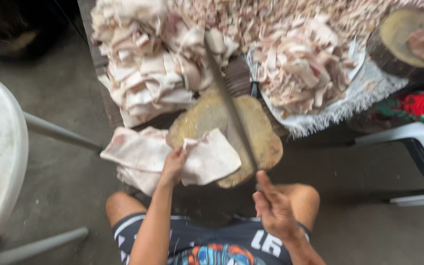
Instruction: The person slices pieces of animal skin into strips using a large blade on a wooden block.
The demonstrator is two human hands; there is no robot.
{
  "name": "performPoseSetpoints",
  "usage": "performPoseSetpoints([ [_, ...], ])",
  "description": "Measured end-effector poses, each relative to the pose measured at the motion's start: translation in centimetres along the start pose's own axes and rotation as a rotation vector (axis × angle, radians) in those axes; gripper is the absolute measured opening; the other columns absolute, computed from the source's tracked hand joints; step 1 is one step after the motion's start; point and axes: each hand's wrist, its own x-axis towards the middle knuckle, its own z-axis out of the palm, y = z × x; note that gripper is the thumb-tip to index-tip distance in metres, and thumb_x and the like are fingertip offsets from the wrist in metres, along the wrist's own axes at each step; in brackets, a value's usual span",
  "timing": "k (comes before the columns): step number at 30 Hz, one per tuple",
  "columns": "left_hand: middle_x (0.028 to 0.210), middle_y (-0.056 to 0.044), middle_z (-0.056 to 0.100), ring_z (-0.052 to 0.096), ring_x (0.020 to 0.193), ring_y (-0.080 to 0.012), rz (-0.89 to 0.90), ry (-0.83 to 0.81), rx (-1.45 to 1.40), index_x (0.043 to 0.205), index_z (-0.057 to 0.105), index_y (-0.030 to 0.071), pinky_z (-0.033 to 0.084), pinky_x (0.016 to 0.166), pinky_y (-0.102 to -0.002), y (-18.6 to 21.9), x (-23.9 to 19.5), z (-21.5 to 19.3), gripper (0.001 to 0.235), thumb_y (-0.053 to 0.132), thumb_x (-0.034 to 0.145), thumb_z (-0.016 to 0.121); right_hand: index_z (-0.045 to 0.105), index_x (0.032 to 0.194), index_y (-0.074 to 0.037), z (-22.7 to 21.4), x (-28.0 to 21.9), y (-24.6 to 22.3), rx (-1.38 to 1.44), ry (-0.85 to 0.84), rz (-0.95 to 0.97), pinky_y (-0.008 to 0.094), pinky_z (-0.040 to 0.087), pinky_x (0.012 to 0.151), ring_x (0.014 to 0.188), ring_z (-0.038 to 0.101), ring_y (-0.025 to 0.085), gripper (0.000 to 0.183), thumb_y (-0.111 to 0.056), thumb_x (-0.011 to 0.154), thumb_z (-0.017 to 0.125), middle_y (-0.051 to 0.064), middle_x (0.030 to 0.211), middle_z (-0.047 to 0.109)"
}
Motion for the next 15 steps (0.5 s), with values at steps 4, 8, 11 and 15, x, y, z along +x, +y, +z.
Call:
performPoseSetpoints([
  [4, 0.111, -0.005, 0.073, 0.066, 0.094, -0.0129, -0.079, -0.029, -0.143, 0.133, 0.064, 0.002, 0.054, 0.083, -0.029, 0.0, 0.4, -0.2, 0.033, 0.007, 0.101, 0.056, 0.026, 0.168, -0.035, 0.6, -0.6, 1.0, 0.233, 0.094, -0.593, 0.021, 0.060, 0.070, 0.081, 0.061, 0.010, 0.061, -0.011, 0.118, 0.051, 0.004, 0.102, 0.066],
  [8, 0.108, -0.007, 0.073, 0.068, 0.089, -0.0147, -0.117, -0.034, -0.117, 0.132, 0.064, 0.000, 0.056, 0.078, -0.030, 0.1, -0.7, 0.0, 0.032, 0.007, 0.101, 0.056, 0.043, 0.155, -0.024, 4.0, 0.0, 6.3, -0.345, 0.088, -0.185, 0.037, 0.058, 0.074, 0.089, 0.072, 0.039, 0.057, -0.016, 0.101, 0.059, 0.026, 0.106, 0.072],
  [11, 0.113, -0.004, 0.074, 0.068, 0.096, -0.0101, -0.063, -0.027, -0.092, 0.132, 0.065, -0.001, 0.056, 0.085, -0.026, 1.2, 0.5, -0.5, 0.032, 0.008, 0.102, 0.058, 0.047, 0.152, -0.023, 4.5, 0.9, 8.5, -0.472, -0.034, 0.143, 0.042, 0.055, 0.077, 0.092, 0.070, 0.044, 0.056, -0.021, 0.097, 0.058, 0.025, 0.106, 0.074],
  [15, 0.105, -0.006, 0.071, 0.062, 0.088, -0.0133, -0.031, -0.032, -0.027, 0.129, 0.066, -0.004, 0.052, 0.079, -0.031, -0.5, -2.1, -0.8, 0.029, 0.011, 0.106, 0.058, 0.047, 0.154, -0.027, 3.2, -1.9, 7.3, -0.454, -0.035, 0.399, 0.040, 0.056, 0.079, 0.086, 0.072, 0.042, 0.055, -0.025, 0.100, 0.057, 0.027, 0.095, 0.072],
])
